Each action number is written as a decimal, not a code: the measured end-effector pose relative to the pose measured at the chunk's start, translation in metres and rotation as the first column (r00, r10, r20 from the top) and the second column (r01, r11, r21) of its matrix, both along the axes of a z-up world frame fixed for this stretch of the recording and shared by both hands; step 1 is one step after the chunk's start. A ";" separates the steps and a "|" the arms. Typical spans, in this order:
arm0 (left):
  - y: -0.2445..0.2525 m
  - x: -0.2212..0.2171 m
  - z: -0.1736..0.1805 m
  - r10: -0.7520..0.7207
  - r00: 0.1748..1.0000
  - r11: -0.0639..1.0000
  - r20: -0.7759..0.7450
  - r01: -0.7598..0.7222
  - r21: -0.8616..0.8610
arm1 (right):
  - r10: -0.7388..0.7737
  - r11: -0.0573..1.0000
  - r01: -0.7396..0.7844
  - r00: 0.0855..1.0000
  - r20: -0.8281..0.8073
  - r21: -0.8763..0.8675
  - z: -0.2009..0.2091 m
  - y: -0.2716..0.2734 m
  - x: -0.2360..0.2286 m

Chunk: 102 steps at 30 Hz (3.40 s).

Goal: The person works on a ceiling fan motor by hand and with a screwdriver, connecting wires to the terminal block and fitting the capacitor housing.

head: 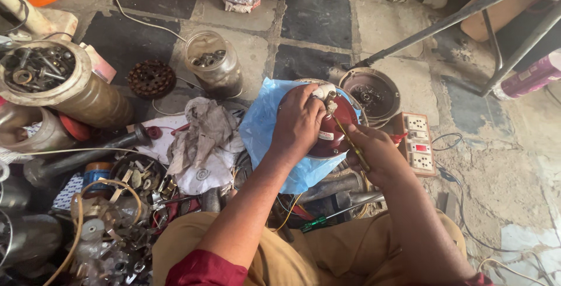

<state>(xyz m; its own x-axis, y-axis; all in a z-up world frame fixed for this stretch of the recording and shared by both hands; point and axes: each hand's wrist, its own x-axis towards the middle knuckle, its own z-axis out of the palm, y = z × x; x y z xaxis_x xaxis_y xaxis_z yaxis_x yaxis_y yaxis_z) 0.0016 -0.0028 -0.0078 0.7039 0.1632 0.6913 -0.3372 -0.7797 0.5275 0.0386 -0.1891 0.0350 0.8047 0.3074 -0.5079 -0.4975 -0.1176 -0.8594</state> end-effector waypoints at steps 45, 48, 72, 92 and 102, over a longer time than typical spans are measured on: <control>0.017 0.015 -0.016 -0.205 0.978 0.837 0.047 0.200 -0.509 | 0.302 0.925 0.185 0.170 0.938 -0.331 0.017 0.053 -0.015; 0.017 0.011 -0.015 -0.181 0.983 0.884 0.016 0.170 -0.436 | 0.465 0.818 0.298 0.162 0.870 -0.492 0.017 0.047 -0.011; 0.000 -0.006 -0.008 -0.059 0.995 0.966 0.075 0.076 -0.247 | 0.433 0.875 0.223 0.039 0.901 -0.430 0.004 0.024 -0.015; -0.004 0.000 -0.013 -0.046 0.992 0.936 0.118 0.083 -0.342 | 0.014 0.994 0.046 0.849 0.528 -0.100 -0.036 0.029 0.032; -0.005 0.007 -0.020 -0.054 0.991 0.904 0.121 0.100 -0.415 | 0.058 0.975 0.072 0.829 0.556 -0.208 -0.028 0.034 0.026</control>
